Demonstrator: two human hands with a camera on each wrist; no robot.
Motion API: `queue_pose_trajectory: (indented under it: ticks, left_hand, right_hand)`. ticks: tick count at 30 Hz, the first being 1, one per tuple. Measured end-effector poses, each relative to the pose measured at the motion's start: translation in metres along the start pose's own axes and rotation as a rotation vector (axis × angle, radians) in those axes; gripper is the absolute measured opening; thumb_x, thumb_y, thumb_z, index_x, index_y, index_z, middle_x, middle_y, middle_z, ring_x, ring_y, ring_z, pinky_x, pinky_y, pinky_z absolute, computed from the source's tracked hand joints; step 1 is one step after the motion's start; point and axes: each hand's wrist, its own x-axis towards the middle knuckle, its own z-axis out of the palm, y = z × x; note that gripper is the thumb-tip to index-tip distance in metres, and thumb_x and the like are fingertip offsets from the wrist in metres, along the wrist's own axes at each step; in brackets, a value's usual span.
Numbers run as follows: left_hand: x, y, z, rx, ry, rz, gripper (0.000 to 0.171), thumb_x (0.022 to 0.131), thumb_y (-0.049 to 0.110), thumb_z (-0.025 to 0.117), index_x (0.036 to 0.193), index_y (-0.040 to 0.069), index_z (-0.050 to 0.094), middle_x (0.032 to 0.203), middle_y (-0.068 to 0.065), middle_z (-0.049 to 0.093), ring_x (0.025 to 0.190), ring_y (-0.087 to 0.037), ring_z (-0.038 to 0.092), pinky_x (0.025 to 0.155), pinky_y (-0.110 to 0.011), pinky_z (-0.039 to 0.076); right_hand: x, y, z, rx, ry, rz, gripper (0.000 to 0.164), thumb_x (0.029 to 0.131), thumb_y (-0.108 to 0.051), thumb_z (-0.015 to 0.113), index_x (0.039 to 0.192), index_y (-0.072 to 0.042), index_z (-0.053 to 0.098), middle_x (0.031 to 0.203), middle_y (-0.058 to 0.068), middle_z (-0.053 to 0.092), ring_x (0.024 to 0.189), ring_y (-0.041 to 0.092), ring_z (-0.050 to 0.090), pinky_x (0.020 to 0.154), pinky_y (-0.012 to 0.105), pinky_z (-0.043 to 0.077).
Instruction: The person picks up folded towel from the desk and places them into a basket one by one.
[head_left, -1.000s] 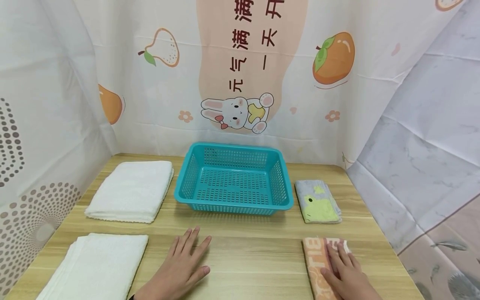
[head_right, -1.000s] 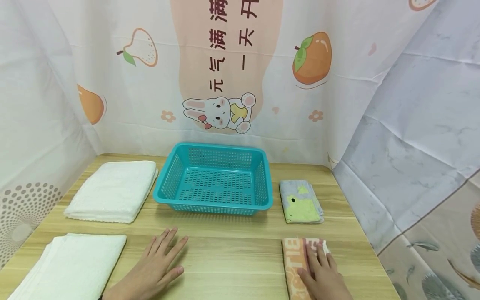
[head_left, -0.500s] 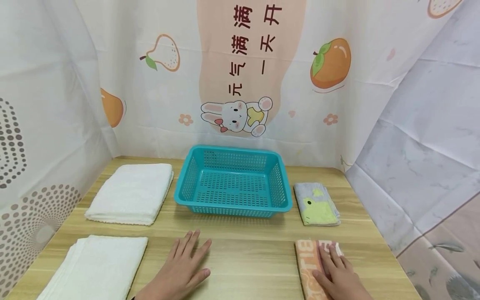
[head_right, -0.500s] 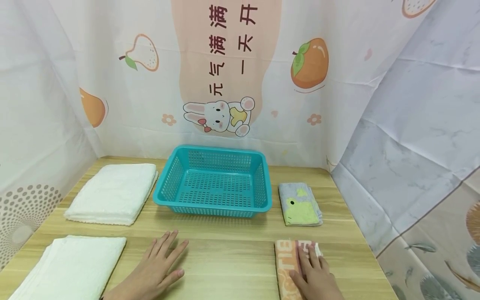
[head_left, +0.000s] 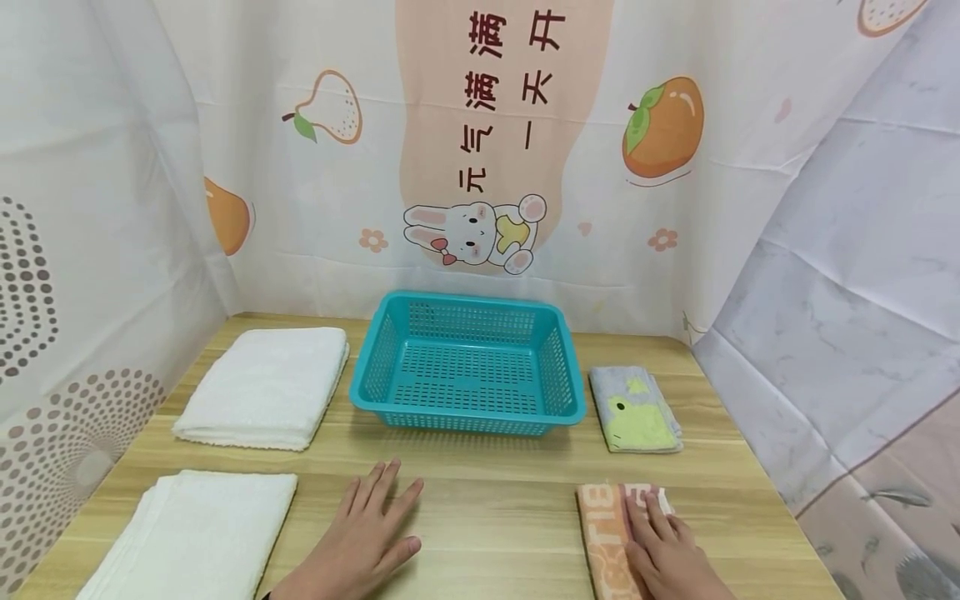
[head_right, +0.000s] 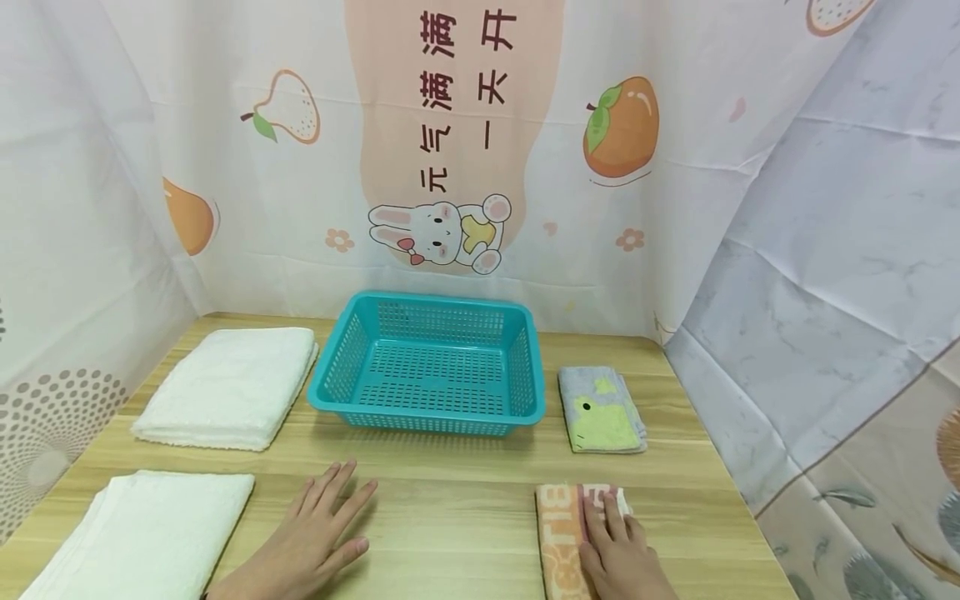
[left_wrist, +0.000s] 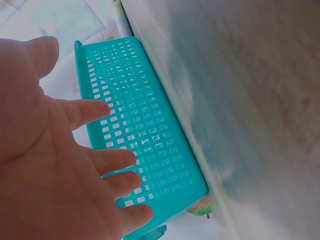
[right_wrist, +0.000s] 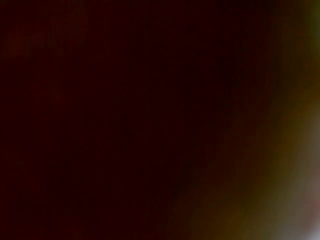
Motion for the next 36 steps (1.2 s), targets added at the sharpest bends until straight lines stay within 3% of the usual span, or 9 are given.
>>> queue_pose_trajectory:
  ticks: [6, 27, 36]
  left_hand:
    - [0.000, 0.000, 0.000, 0.007, -0.002, -0.001, 0.057, 0.100, 0.042, 0.056, 0.147, 0.012, 0.048, 0.152, -0.028, 0.036, 0.139, -0.049, 0.034, 0.101, -0.070, 0.031]
    - [0.002, 0.000, 0.001, 0.017, 0.012, 0.009, 0.056, 0.099, 0.041, 0.057, 0.146, 0.011, 0.049, 0.151, -0.028, 0.037, 0.139, -0.048, 0.035, 0.101, -0.069, 0.032]
    - [0.003, 0.000, -0.001, -0.005, -0.021, -0.001, 0.057, 0.100, 0.043, 0.055, 0.148, 0.012, 0.048, 0.153, -0.028, 0.034, 0.140, -0.048, 0.033, 0.102, -0.070, 0.030]
  right_hand:
    - [0.002, -0.004, 0.003, -0.041, 0.014, 0.049, 0.060, 0.097, -0.015, 0.052, 0.151, 0.002, 0.034, 0.154, 0.036, 0.021, 0.126, 0.064, 0.034, 0.079, 0.073, 0.041]
    - [0.006, -0.016, 0.008, -0.077, 0.072, 0.014, 0.061, 0.097, -0.023, 0.061, 0.148, 0.002, 0.041, 0.152, 0.035, 0.030, 0.118, 0.057, 0.045, 0.078, 0.067, 0.046]
    - [0.007, -0.024, 0.010, -0.088, 0.086, 0.012, 0.061, 0.096, -0.022, 0.061, 0.149, -0.001, 0.041, 0.152, 0.034, 0.032, 0.117, 0.055, 0.046, 0.080, 0.067, 0.045]
